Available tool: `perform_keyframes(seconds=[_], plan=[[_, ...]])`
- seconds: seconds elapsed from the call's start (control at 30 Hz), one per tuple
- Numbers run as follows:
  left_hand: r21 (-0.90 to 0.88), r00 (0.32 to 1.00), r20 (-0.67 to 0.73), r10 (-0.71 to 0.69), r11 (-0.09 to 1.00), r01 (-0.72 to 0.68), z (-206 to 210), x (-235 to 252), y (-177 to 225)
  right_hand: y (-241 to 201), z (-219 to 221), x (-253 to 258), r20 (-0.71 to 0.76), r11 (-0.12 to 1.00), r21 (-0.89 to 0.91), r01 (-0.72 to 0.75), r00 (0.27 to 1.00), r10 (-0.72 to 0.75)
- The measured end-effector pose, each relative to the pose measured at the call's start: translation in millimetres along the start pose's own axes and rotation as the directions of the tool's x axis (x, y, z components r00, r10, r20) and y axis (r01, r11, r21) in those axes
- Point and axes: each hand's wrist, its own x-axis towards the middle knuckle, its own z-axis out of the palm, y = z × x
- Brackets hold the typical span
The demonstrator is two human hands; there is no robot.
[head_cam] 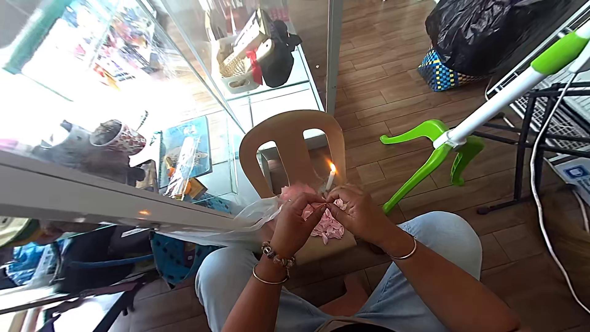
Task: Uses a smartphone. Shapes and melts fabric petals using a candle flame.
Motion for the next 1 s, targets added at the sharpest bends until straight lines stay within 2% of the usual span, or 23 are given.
perform_keyframes(seconds=[0.1,0.2,0.3,0.4,0.5,0.6,0.7,0.83,1.0], plan=[[0.086,1.000,-0.011,-0.013,0.996,0.014,3.2,-0.2,0.2,-4.0,-4.2,1.0,0.076,0.999,0.002,-0.049,0.996,0.049],[0.018,0.995,-0.022,-0.100,0.995,0.100,11.5,6.1,2.9,-11.7,-17.1,7.6,0.119,0.979,0.048,-0.196,0.975,0.189],[-0.097,0.964,-0.020,-0.267,0.960,0.264,21.4,20.9,-0.2,-9.8,-38.6,13.6,-0.042,0.962,0.107,-0.251,0.966,0.257],[-0.102,0.915,-0.052,-0.400,0.914,0.394,32.3,39.2,-9.6,-3.9,-59.6,15.2,-0.256,0.939,0.218,-0.266,0.913,0.318],[-0.132,0.852,-0.071,-0.518,0.852,0.507,45.5,57.4,-19.7,-0.3,-72.0,13.4,-0.332,0.904,0.333,-0.269,0.864,0.380],[-0.261,0.772,-0.101,-0.628,0.765,0.589,60.1,72.1,-22.5,1.1,-75.6,12.3,-0.343,0.877,0.396,-0.272,0.842,0.416],[-0.402,0.703,-0.141,-0.697,0.689,0.603,72.6,82.1,-25.7,0.4,-79.5,10.7,-0.329,0.848,0.440,-0.296,0.825,0.460],[-0.474,0.677,-0.181,-0.713,0.667,0.575,84.2,87.7,-32.6,1.1,-83.7,8.1,-0.319,0.843,0.458,-0.281,0.833,0.451],[-0.449,0.670,-0.206,-0.713,0.677,0.583,91.1,87.1,-26.4,-0.9,-86.5,5.2,-0.305,0.833,0.477,-0.279,0.837,0.455]])
